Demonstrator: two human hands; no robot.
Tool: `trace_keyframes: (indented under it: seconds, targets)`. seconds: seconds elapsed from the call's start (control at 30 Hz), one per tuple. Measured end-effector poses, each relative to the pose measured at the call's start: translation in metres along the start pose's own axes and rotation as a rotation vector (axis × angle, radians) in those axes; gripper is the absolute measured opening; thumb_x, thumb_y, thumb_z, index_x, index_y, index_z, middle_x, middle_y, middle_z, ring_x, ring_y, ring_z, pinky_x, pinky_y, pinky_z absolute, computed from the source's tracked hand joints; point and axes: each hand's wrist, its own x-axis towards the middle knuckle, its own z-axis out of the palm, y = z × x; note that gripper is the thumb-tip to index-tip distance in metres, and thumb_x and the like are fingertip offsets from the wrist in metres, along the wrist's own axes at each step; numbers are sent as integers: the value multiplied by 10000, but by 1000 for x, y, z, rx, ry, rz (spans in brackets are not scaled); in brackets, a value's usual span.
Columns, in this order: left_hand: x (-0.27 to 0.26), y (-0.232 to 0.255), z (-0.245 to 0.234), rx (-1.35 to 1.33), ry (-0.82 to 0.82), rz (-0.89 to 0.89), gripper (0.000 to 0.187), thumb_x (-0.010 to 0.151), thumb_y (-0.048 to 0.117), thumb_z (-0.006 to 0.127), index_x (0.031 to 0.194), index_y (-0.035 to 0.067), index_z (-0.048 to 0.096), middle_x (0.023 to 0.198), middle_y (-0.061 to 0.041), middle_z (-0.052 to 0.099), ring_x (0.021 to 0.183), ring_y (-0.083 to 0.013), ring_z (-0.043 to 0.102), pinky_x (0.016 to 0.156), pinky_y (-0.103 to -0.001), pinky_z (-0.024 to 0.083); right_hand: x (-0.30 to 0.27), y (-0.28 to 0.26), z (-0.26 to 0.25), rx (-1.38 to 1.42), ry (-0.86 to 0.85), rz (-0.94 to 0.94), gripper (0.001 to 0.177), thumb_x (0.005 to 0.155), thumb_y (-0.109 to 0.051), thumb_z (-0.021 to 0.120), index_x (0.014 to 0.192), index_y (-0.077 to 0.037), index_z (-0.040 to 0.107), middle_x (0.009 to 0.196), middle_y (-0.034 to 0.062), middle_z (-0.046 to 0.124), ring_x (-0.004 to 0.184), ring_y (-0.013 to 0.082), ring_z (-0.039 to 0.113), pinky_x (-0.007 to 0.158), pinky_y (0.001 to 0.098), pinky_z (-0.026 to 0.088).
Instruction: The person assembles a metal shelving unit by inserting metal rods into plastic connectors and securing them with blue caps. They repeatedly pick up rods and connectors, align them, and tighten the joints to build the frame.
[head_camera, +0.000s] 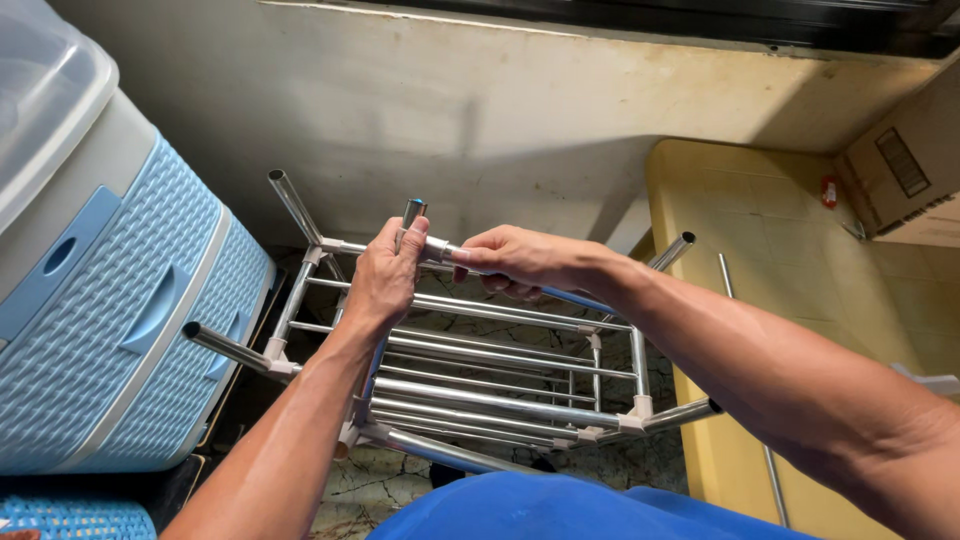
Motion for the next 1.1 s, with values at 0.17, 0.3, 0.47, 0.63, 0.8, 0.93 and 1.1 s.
trace_keyframes:
  seconds: [0.17,0.3,0.47,0.63,0.8,0.93,1.1]
  targets:
    - [9,-9,-7,-26,-14,-64,536,1034,561,486,914,52,605,598,8,493,544,-106,485,478,-323,381,13,-2,16,-483,286,-136,457,1024,-527,506,1065,-107,682,605,-6,489,524,120,455,477,351,384]
    - [13,-5,-7,-85,-36,-75,509,1018,558,482,969,82,654,585,11,485,502,-94,462,426,-317,343,6,1,32,-766,473,-191,441,1012,-534,467,1085,-131,631,562,74,570,500,207,553,529,382,444]
    - [10,-1,-8,-88,-78,-182,506,1002,560,455,1038,95,650,561,-7,459,422,-123,431,361,-334,317,1,-1,31,-773,508,-238,474,998,-540,525,1103,-97,659,634,65,608,581,213,588,541,420,464]
    - [13,-5,-7,-35,-75,-162,536,1019,570,438,1041,87,668,585,5,478,444,-95,450,377,-318,331,15,-11,-5,-99,60,97,553,956,-578,446,1099,-96,677,639,45,634,508,157,580,443,358,461]
    - [19,-10,-10,-87,-42,-103,541,1036,561,487,1033,56,681,594,13,484,462,-74,445,383,-299,331,31,-3,3,-312,156,-125,530,1037,-536,557,1092,-32,715,723,38,581,615,139,549,532,371,458]
    - [20,-10,-11,-187,-92,-189,506,1006,544,486,1047,73,665,545,-2,438,373,-111,398,320,-316,288,28,-3,21,-736,454,-55,428,976,-537,550,1232,-209,652,680,65,688,625,211,683,630,423,515]
    - [19,-7,-4,-165,-98,-236,496,999,543,474,1052,85,656,526,-15,449,339,-128,397,303,-321,287,7,-3,30,-836,544,-234,428,981,-523,585,1158,-148,692,706,111,701,645,264,676,646,449,526]
